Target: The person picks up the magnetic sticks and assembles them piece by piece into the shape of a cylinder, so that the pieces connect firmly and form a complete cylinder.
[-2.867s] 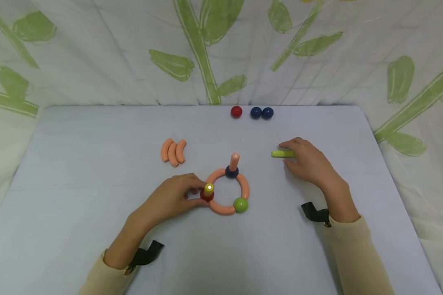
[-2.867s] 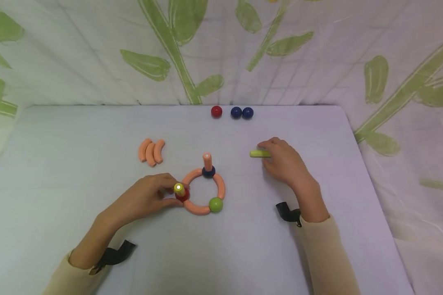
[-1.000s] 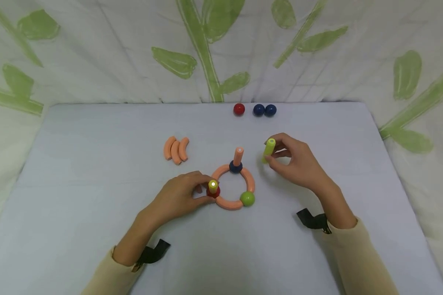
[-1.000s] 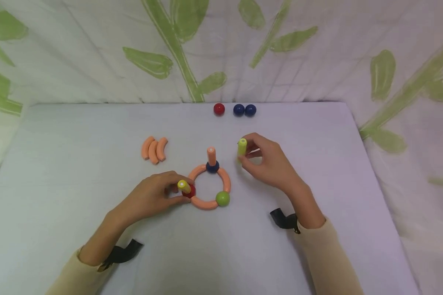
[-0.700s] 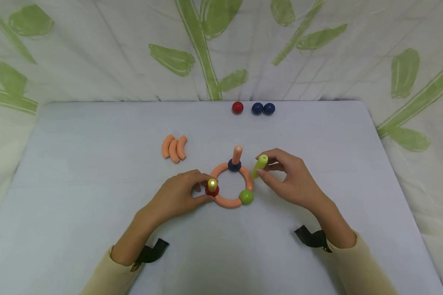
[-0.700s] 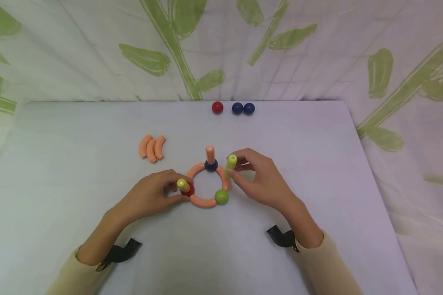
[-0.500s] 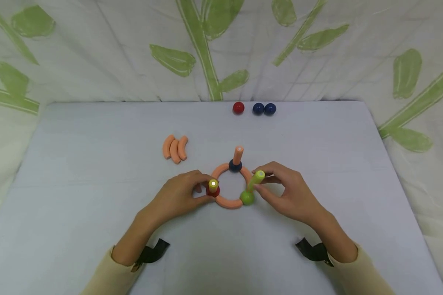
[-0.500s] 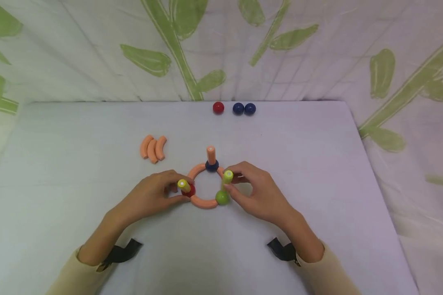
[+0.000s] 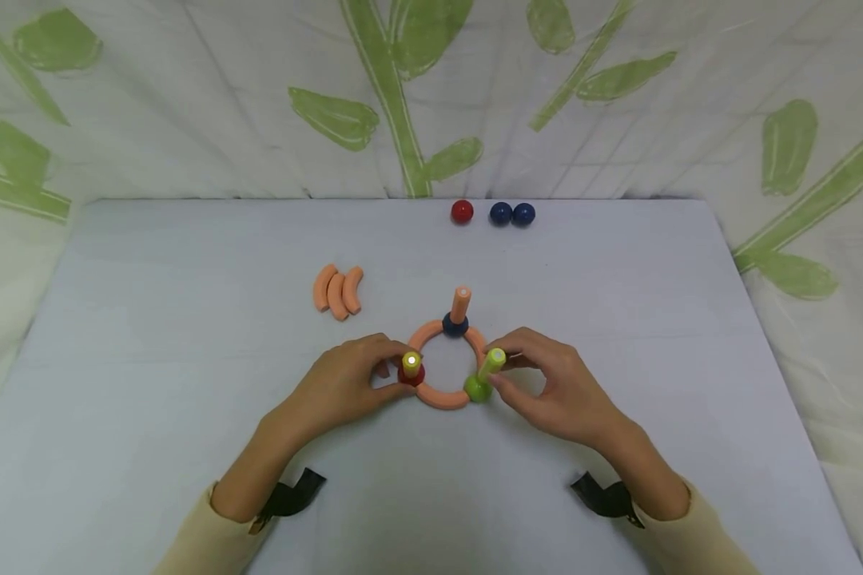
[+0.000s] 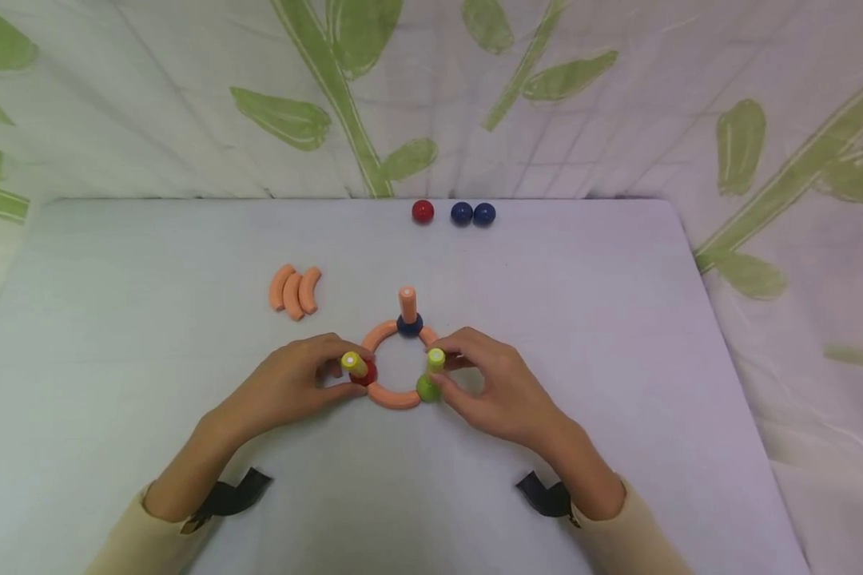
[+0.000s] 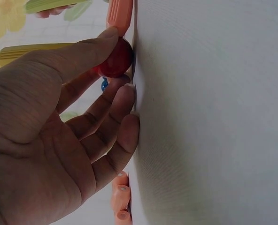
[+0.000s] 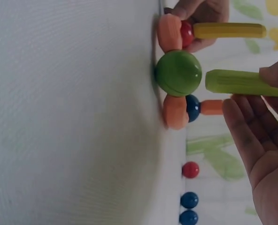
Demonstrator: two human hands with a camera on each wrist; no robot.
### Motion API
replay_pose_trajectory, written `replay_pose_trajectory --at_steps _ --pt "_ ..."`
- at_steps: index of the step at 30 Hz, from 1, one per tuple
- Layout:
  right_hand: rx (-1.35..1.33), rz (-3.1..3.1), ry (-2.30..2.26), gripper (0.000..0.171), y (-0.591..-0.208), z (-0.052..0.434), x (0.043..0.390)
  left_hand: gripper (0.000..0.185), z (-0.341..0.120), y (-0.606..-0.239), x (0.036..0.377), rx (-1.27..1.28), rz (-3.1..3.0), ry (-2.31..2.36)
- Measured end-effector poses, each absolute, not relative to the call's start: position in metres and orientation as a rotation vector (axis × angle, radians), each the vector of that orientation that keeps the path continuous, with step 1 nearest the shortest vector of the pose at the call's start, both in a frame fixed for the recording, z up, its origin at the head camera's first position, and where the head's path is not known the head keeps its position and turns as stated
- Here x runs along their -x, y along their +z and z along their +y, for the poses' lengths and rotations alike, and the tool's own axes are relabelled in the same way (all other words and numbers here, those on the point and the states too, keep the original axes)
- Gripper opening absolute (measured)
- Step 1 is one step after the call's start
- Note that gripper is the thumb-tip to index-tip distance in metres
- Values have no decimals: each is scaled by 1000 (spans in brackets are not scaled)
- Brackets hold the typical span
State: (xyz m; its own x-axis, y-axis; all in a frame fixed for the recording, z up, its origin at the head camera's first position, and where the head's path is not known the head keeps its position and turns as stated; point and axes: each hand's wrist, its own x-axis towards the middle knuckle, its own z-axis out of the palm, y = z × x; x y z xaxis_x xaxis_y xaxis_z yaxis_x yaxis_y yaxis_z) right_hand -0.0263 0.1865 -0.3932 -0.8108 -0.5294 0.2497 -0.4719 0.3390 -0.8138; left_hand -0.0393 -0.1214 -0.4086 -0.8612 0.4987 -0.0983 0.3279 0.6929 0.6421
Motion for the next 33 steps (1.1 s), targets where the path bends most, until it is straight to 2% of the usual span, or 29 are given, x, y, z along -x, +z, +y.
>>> replay_pose_trajectory --at_steps 12,33 --pt "1061 2501 -1433 32 -397 186 27 30 -122 -408 39 -667 2638 935" --pt "1045 2528 -1383 37 -398 186 27 30 -122 -408 38 -670 2647 927"
